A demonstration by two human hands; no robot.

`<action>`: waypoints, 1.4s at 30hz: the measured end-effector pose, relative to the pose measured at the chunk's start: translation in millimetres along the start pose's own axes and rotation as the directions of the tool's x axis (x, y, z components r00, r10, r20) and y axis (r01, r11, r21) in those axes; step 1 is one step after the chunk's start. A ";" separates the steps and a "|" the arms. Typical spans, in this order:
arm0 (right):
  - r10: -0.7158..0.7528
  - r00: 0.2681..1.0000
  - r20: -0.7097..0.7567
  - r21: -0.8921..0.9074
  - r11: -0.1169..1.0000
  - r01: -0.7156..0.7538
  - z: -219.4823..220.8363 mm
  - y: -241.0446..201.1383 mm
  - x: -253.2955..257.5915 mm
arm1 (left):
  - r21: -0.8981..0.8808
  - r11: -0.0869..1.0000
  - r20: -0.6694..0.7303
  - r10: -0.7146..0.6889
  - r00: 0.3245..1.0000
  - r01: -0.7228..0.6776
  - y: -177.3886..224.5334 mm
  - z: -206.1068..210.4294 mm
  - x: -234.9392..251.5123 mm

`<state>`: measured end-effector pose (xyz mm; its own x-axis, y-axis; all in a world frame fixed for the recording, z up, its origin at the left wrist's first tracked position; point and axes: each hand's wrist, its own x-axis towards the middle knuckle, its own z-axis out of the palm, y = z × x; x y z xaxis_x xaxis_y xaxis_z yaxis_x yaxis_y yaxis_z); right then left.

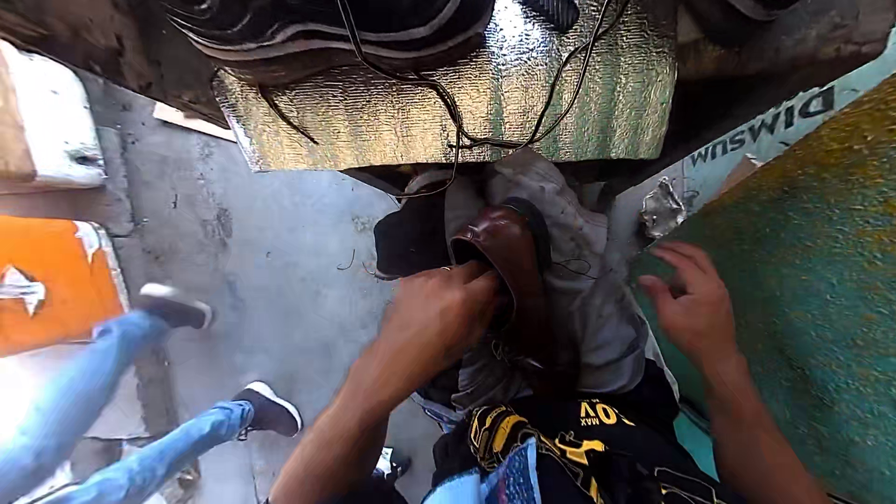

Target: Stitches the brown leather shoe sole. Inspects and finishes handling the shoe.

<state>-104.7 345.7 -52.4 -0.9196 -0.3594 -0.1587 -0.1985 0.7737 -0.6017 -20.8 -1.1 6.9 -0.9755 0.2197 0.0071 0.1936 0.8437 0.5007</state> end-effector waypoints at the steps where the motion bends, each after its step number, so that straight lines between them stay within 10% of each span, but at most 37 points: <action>1: -0.111 0.993 -0.045 0.079 0.990 0.114 8.1 -33.4 -1.3 | 0.027 1.000 0.013 -0.004 1.000 0.003 0.7 3.3 1.6; 5: -0.330 0.939 -0.092 0.172 0.924 0.341 44.9 -103.1 6.1 | 0.074 0.997 0.045 0.019 0.999 -0.022 -0.9 1.3 1.0; 19: -0.312 0.938 -0.149 0.097 0.940 0.328 67.5 -95.6 11.3 | 0.094 0.939 0.026 0.331 0.943 -0.332 -47.9 -4.7 -16.9; 28: -0.282 0.956 -0.075 0.117 0.950 0.289 61.7 -97.2 9.8 | -0.080 0.984 0.016 -0.157 0.987 0.158 -108.4 -14.3 -123.4; 31: -0.269 0.962 0.043 0.226 0.941 0.253 48.2 -95.0 11.1 | -0.601 0.792 0.039 -0.101 0.994 0.104 -80.3 -20.7 -112.8; 33: -0.258 0.961 0.096 0.341 0.916 0.212 37.1 -92.2 15.7 | -0.886 0.456 -0.111 -0.030 0.993 -0.085 -56.5 -19.4 -97.4; 35: -0.252 0.963 0.097 0.488 0.855 0.174 30.4 -90.1 17.9 | -0.961 0.034 -0.276 -0.007 0.961 -0.275 -33.1 -16.6 -79.6; 37: -0.309 0.946 0.099 0.744 0.655 0.136 25.8 -87.1 21.9 | -0.949 -0.127 -0.293 0.010 0.956 -0.290 -20.4 -16.9 -60.1; 40: -0.349 0.930 0.116 0.966 0.256 -0.025 21.7 -89.8 24.9 | -0.943 0.295 -0.185 -0.077 0.980 -0.155 -23.9 -14.5 -44.5; 42: -0.292 0.956 0.029 0.827 0.545 0.142 21.2 -97.8 24.9 | -0.689 0.720 -0.172 -0.043 0.984 -0.089 -22.7 -16.8 -31.4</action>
<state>-101.0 250.0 -14.1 -0.8113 -0.5846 0.0018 0.0418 -0.0610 -0.9973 3.7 -35.4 9.9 -0.9863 0.0963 0.1343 0.1545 0.2501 0.9558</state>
